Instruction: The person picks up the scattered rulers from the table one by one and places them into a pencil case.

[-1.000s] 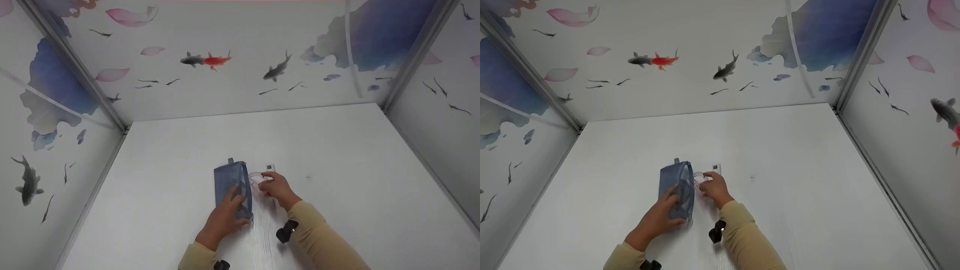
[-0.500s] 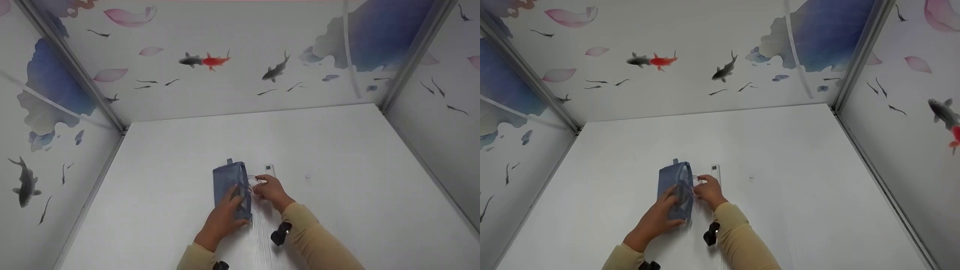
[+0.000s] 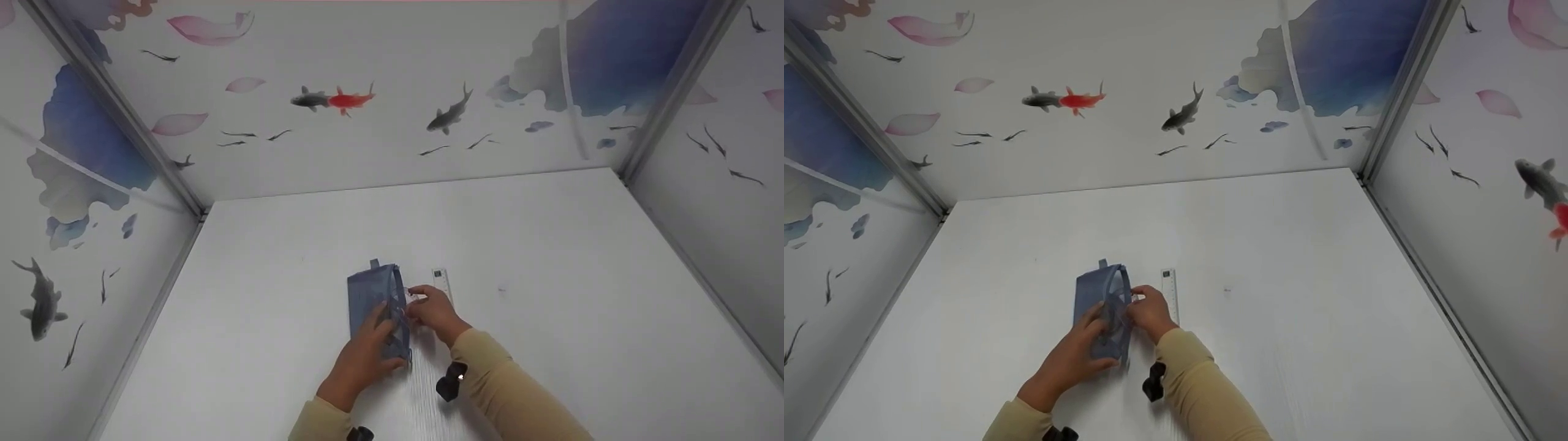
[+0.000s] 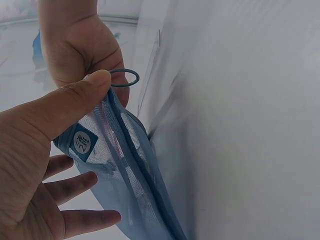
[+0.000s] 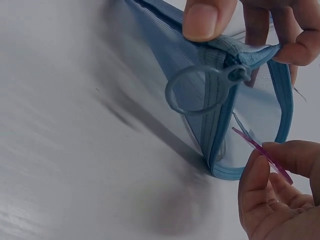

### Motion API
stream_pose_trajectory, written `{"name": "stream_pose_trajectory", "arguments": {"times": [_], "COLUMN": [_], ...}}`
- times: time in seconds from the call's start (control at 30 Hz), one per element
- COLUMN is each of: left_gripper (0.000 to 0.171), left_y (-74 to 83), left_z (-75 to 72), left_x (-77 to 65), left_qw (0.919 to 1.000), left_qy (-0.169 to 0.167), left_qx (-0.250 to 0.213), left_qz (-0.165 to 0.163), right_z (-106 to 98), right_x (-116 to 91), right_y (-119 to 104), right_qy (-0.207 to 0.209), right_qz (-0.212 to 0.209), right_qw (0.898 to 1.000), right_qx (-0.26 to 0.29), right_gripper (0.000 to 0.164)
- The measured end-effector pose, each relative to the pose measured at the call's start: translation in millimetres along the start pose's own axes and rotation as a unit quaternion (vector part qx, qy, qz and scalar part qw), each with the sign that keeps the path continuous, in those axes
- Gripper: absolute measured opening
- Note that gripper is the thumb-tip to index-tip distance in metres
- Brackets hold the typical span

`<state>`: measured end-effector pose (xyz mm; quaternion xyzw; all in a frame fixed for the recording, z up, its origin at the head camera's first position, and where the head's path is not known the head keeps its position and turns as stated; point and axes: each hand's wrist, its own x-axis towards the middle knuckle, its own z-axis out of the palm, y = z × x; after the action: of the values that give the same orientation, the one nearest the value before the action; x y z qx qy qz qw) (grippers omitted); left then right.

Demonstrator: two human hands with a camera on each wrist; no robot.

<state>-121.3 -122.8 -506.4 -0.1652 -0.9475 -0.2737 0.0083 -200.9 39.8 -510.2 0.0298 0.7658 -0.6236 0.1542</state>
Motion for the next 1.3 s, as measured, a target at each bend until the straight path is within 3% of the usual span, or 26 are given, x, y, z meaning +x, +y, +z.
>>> {"name": "stream_pose_trajectory", "arguments": {"times": [0.23,0.6,1.1,1.3], "left_gripper": [0.053,0.050,0.052,0.057], "left_y": [1.2,1.9,2.2,0.7], "left_z": [-1.0,-2.4,-3.1,-1.9], "left_x": [-1.1,-1.4,-1.7,-1.3], "left_qw": [1.0000,0.9999,0.9999,0.9999], "left_qy": [0.002,-0.004,0.003,0.007], "left_qx": [-0.005,-0.012,-0.011,-0.001], "left_qz": [0.002,0.004,0.007,0.011], "right_z": [6,14,18,19], "right_x": [0,-1,0,-2], "right_y": [0,-3,-4,-6], "right_qy": [-0.012,0.008,0.008,-0.007], "right_qz": [-0.012,0.001,0.010,-0.011], "right_qw": [1.000,0.998,0.997,0.997], "right_qx": [-0.004,-0.054,-0.074,-0.072], "right_gripper": [0.048,0.047,0.046,0.045]}}
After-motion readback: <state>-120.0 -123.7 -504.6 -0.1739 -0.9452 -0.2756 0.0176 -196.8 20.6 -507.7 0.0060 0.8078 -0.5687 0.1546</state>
